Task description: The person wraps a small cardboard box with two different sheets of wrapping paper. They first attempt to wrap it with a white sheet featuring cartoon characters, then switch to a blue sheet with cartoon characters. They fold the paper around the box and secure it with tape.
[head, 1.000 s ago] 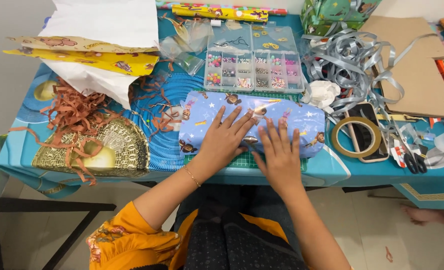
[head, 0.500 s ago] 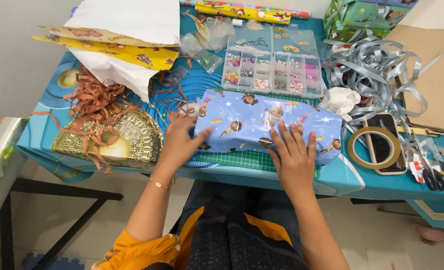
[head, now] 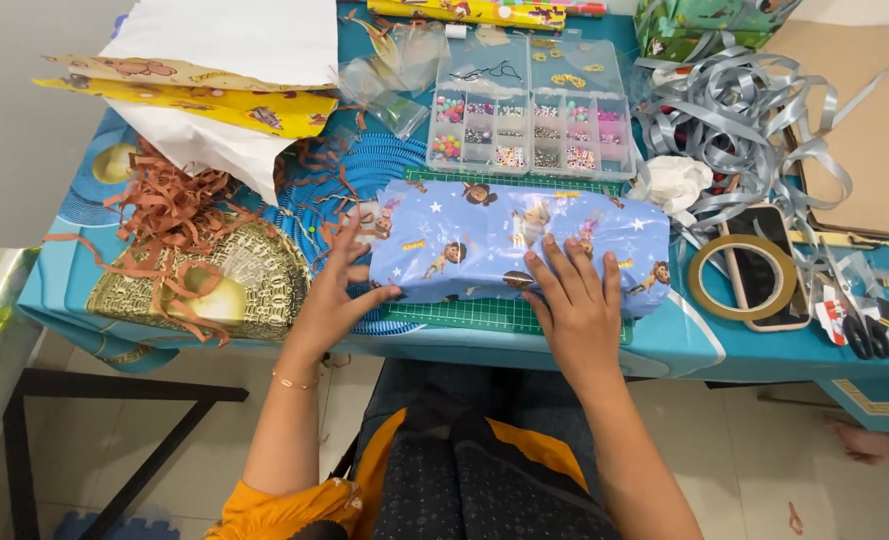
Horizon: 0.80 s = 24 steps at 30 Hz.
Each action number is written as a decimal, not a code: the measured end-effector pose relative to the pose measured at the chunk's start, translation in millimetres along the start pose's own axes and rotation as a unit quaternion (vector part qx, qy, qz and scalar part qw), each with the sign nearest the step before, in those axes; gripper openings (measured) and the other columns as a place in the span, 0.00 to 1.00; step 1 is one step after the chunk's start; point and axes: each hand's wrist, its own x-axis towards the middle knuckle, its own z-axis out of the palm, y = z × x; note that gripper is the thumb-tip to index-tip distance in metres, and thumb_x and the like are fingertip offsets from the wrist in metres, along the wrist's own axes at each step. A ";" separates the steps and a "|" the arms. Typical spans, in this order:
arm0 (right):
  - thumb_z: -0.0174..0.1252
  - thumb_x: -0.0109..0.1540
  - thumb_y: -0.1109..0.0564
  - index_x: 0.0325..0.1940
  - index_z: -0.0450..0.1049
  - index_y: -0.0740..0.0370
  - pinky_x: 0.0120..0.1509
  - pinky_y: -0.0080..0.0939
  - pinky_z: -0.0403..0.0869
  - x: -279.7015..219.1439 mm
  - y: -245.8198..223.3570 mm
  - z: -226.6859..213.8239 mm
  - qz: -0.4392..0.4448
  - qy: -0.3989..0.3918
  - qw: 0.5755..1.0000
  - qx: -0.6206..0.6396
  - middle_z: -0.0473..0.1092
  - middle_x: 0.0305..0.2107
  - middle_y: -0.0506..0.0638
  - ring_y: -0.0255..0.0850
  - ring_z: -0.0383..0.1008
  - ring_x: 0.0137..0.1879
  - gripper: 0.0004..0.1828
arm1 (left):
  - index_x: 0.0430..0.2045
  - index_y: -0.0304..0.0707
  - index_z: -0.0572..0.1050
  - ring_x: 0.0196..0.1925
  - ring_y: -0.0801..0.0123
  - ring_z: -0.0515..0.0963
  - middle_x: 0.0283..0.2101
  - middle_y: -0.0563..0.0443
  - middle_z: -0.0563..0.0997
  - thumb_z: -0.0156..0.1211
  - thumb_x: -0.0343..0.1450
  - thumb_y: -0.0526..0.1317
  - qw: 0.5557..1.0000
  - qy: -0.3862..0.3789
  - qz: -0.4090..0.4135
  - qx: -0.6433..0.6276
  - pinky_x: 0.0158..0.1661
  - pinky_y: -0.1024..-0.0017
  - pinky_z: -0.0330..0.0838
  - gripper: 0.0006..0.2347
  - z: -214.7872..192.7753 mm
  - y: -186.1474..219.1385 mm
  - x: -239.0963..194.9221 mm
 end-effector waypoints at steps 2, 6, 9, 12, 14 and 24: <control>0.64 0.64 0.49 0.71 0.70 0.44 0.84 0.59 0.42 0.6 -0.2 1.4 0.001 0.003 1.000 0.010 0.68 0.66 0.45 0.46 0.63 0.74 0.29 | 0.72 0.40 0.59 0.71 0.33 0.63 0.36 0.38 0.84 0.69 0.66 0.28 0.998 0.036 -0.015 -0.048 0.69 0.33 0.49 0.37 -8.7 -13.2 7.4; 0.64 0.64 0.48 0.71 0.70 0.43 0.84 0.59 0.44 -0.7 5.7 2.8 -0.006 0.011 1.000 0.004 0.68 0.67 0.45 0.46 0.64 0.74 0.29 | 0.70 0.29 0.56 0.56 0.35 0.79 0.48 0.28 0.82 0.45 0.80 0.47 1.000 0.012 -0.022 -0.009 0.57 0.42 0.72 0.25 -16.8 22.5 36.6; 0.63 0.64 0.46 0.70 0.71 0.44 0.84 0.59 0.45 0.8 11.8 -3.7 -0.032 0.004 0.999 0.018 0.68 0.67 0.44 0.46 0.64 0.74 0.29 | 0.58 0.45 0.73 0.59 0.34 0.76 0.48 0.31 0.82 0.39 0.78 0.59 0.987 -0.050 -0.138 0.057 0.59 0.41 0.67 0.24 -6.7 13.8 56.8; 0.65 0.62 0.48 0.69 0.71 0.42 0.84 0.57 0.44 -1.6 16.0 -7.7 -0.031 -0.008 0.999 0.041 0.68 0.66 0.42 0.44 0.63 0.74 0.30 | 0.53 0.44 0.76 0.58 0.35 0.78 0.47 0.31 0.83 0.36 0.74 0.71 0.978 -0.086 -0.163 0.101 0.57 0.43 0.69 0.33 0.9 -1.3 61.8; 0.64 0.63 0.47 0.69 0.71 0.42 0.84 0.56 0.46 -1.8 19.1 -7.9 -0.033 -0.008 0.998 0.045 0.68 0.67 0.42 0.44 0.63 0.74 0.29 | 0.67 0.45 0.64 0.69 0.28 0.64 0.63 0.26 0.71 0.43 0.77 0.58 0.987 -0.018 -0.148 -0.053 0.64 0.35 0.57 0.26 3.0 32.9 47.5; 0.64 0.63 0.50 0.68 0.72 0.42 0.84 0.56 0.46 -0.4 19.1 -13.5 -0.037 -0.006 0.997 0.071 0.69 0.66 0.42 0.43 0.64 0.74 0.28 | 0.75 0.30 0.39 0.77 0.29 0.44 0.73 0.14 0.46 0.36 0.81 0.53 0.903 0.072 -0.082 -0.416 0.72 0.42 0.37 0.32 27.5 -15.1 24.2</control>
